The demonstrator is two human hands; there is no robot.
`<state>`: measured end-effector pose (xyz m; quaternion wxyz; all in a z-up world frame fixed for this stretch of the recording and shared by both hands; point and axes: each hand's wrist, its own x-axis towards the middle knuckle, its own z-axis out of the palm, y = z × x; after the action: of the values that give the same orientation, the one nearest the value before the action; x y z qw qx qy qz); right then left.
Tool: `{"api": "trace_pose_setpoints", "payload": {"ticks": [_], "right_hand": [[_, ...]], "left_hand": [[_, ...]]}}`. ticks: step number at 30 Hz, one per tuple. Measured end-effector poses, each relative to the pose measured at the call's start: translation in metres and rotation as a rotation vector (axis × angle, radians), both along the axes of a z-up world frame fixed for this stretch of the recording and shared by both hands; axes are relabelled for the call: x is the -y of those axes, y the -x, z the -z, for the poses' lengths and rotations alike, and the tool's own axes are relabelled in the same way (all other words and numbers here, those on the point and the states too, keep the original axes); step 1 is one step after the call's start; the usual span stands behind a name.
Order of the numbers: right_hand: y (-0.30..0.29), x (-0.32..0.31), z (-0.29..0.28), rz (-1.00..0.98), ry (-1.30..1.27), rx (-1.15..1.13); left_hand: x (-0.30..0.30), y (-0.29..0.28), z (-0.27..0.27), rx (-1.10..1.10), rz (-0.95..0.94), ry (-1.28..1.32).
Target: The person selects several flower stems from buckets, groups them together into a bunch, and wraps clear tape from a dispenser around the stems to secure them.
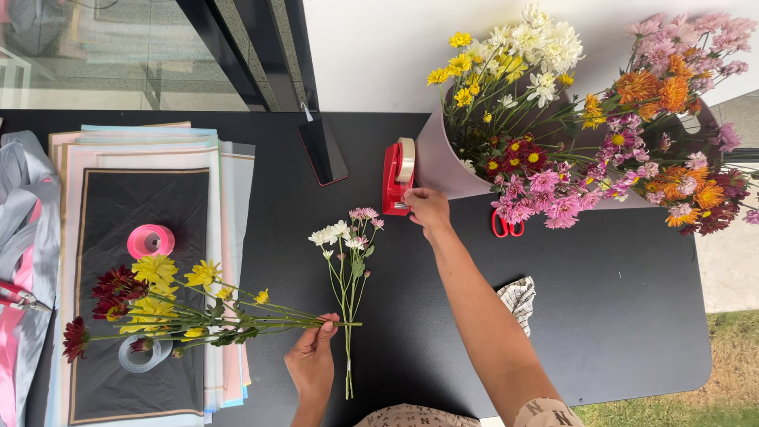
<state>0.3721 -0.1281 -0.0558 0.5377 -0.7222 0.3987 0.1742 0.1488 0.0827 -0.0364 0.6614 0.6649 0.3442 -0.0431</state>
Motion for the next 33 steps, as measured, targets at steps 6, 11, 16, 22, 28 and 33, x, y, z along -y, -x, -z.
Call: {"api": "trace_pose_setpoints", "payload": {"ticks": [6, 11, 16, 22, 28, 33], "right_hand": [[0.007, -0.01, -0.004, 0.176, -0.065, -0.039], [0.007, -0.007, 0.002, 0.16, 0.038, -0.081], [0.015, -0.009, 0.0, 0.145, -0.02, -0.113], [0.025, -0.008, 0.041, 0.239, -0.121, 0.137], [0.059, 0.001, 0.093, 0.243, -0.336, 0.457], [0.084, 0.0, 0.115, 0.321, -0.534, 0.503]], "left_hand": [[-0.002, -0.002, 0.005, 0.017, -0.005, 0.009], [-0.005, 0.001, 0.01, 0.033, -0.031, 0.034], [-0.007, 0.001, 0.012, 0.023, -0.026, 0.043], [-0.007, 0.001, 0.012, 0.022, -0.017, 0.032], [-0.005, 0.001, 0.01, 0.017, 0.002, 0.015], [-0.001, -0.001, 0.006, 0.001, 0.036, -0.011]]}}
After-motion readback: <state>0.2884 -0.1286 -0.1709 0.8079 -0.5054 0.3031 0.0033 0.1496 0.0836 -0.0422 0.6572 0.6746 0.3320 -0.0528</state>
